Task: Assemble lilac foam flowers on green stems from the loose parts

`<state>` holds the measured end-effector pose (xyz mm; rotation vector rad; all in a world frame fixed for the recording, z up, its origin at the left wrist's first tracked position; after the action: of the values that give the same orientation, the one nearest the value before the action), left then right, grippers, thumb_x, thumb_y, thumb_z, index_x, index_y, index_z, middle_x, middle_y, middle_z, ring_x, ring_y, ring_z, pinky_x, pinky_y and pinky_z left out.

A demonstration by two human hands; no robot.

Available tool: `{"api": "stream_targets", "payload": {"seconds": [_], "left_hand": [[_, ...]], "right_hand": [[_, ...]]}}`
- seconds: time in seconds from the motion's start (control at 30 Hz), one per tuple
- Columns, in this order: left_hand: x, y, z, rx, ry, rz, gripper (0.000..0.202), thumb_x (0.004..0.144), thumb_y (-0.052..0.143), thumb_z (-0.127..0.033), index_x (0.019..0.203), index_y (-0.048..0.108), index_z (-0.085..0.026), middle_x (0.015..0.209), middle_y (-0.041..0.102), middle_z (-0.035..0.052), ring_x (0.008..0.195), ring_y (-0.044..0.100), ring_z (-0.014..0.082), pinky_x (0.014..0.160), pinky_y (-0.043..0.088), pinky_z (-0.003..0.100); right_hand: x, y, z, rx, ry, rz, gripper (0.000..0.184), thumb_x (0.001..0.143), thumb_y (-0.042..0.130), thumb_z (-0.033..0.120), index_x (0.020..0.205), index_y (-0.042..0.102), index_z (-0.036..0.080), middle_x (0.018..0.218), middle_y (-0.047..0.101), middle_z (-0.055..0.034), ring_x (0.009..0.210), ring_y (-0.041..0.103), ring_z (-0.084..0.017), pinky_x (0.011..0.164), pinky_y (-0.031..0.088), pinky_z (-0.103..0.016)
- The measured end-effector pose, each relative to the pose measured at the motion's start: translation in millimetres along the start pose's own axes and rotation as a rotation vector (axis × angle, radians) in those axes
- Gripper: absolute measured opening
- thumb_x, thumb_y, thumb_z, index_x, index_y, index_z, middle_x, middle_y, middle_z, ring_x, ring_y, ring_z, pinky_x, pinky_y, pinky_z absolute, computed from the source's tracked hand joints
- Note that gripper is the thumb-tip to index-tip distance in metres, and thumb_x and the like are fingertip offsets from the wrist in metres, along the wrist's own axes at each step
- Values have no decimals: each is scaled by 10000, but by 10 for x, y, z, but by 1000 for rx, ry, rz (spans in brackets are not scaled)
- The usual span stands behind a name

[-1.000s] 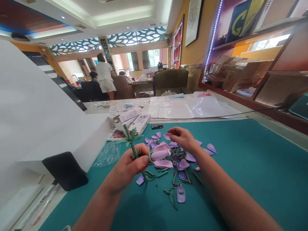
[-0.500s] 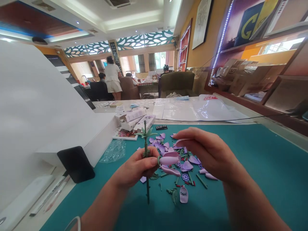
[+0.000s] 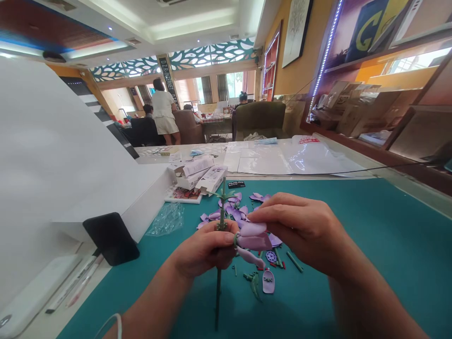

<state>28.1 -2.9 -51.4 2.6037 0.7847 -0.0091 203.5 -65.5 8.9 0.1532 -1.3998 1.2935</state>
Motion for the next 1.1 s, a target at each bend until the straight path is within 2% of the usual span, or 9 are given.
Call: {"api": "stream_targets", "payload": {"seconds": [0.13, 0.4, 0.93, 1.1], "left_hand": [[14, -10, 14, -12, -16, 29, 320, 689, 702, -380, 691, 439, -198, 412, 304, -108, 351, 225, 50, 365, 151, 198], [29, -19, 33, -61, 7, 73, 270, 736, 667, -339, 689, 447, -191, 415, 341, -98, 342, 233, 47, 356, 138, 188], [37, -20, 46, -45, -23, 60, 280, 710, 675, -344, 692, 438, -198, 421, 342, -106, 348, 225, 46, 359, 145, 189], [31, -15, 36, -46, -28, 55, 270, 718, 669, -344, 708, 442, -198, 425, 343, -109, 348, 218, 44, 367, 128, 193]], "right_hand": [[19, 2, -18, -64, -5, 12, 197, 914, 516, 158, 800, 671, 202, 697, 681, -2, 628, 613, -110, 577, 474, -219], [19, -9, -31, -76, -53, 26, 180, 903, 536, 140, 795, 671, 187, 753, 677, -32, 730, 607, -142, 607, 492, -235], [36, 9, 39, -104, -117, 67, 318, 957, 442, 164, 725, 659, 167, 731, 678, -57, 682, 587, -138, 582, 450, -244], [30, -11, 41, -118, -116, 69, 292, 939, 467, 129, 720, 657, 160, 740, 674, -63, 703, 584, -143, 599, 448, -243]]}}
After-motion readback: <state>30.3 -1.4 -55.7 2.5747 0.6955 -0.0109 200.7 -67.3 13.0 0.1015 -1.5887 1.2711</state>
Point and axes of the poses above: each hand's wrist, its own x-axis towards the middle knuckle, its own y-axis out of the palm, z = x × y, the point moved 2 cm from there along x, towards the middle knuckle
